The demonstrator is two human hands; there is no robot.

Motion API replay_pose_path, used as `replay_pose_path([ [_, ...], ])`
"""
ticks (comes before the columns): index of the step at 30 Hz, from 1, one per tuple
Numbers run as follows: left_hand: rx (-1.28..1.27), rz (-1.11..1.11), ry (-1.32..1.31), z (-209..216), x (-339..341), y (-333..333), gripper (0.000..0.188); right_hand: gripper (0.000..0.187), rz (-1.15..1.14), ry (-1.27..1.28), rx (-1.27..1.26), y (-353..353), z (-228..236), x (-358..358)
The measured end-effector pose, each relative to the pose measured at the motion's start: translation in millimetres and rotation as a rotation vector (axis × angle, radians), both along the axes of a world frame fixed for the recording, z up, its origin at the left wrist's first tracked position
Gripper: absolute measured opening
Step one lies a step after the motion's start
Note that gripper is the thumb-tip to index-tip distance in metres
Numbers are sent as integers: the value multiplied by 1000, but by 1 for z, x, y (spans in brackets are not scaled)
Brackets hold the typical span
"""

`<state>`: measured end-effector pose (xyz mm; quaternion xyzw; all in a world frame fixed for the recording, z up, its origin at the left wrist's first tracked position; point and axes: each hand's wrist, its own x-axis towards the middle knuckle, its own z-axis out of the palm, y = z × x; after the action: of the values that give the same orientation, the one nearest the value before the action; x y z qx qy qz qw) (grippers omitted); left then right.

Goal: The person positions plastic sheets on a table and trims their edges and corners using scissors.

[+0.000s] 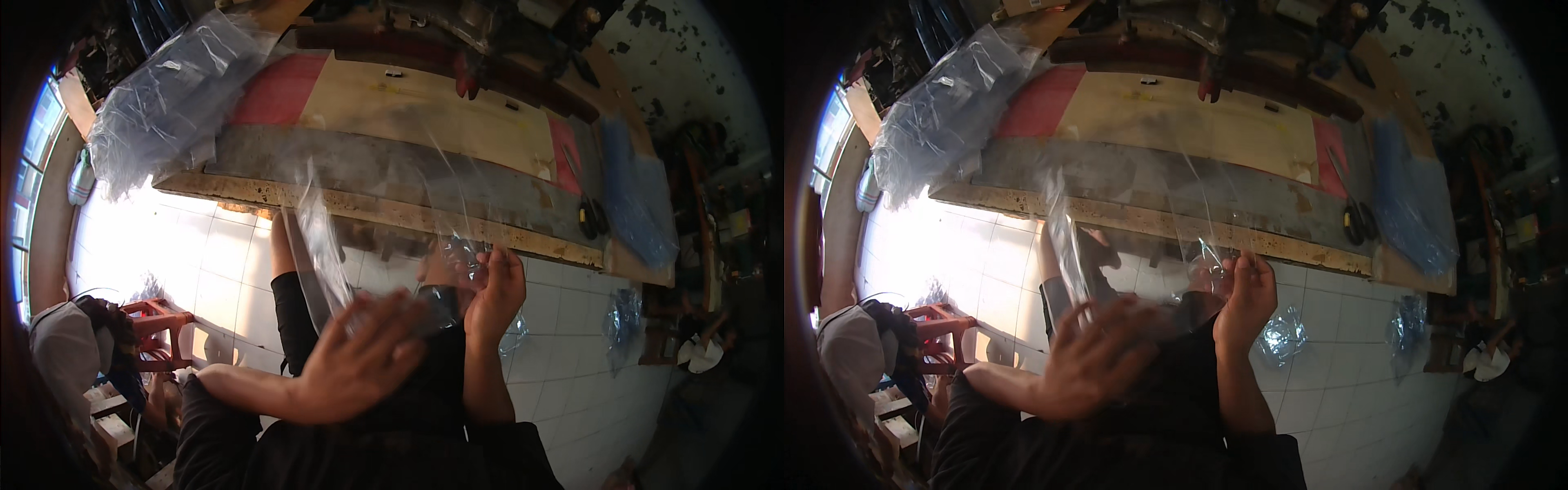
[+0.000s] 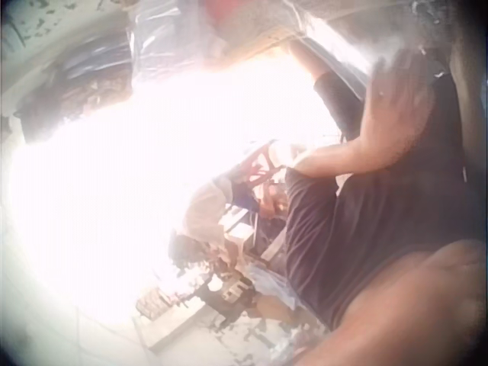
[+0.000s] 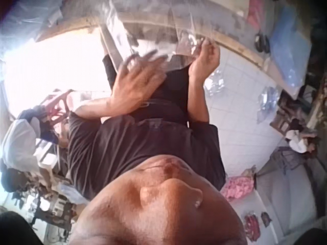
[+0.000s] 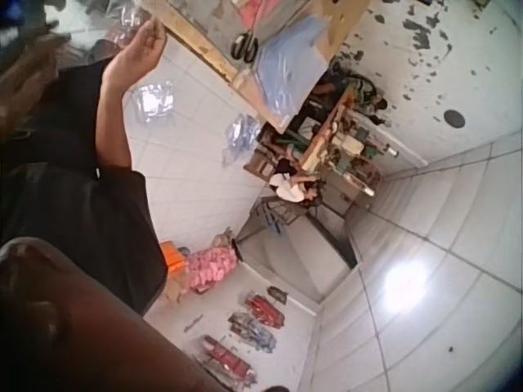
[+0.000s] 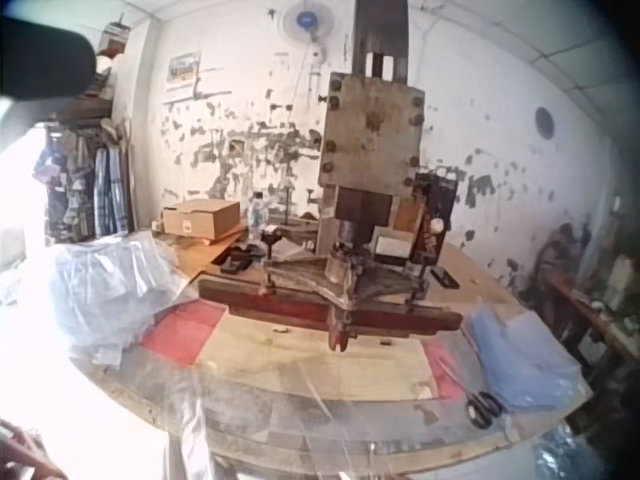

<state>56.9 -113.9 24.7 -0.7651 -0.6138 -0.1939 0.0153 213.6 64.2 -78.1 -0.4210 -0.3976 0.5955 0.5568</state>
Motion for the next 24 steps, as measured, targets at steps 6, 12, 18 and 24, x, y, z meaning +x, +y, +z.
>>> replay_pose_path([
  [6,-3,272,93,-8,-45,16,31,34,424,68,-146,-31,-1,12],
  [12,-32,-290,-436,-43,5,14,36,35,398,18,-72,-24,7,-5],
  [18,-731,-222,-1580,-128,6,55,84,40,698,-170,-23,-10,16,15],
  [24,-133,3,-1650,-125,52,56,67,26,522,-168,-80,-32,10,15],
])
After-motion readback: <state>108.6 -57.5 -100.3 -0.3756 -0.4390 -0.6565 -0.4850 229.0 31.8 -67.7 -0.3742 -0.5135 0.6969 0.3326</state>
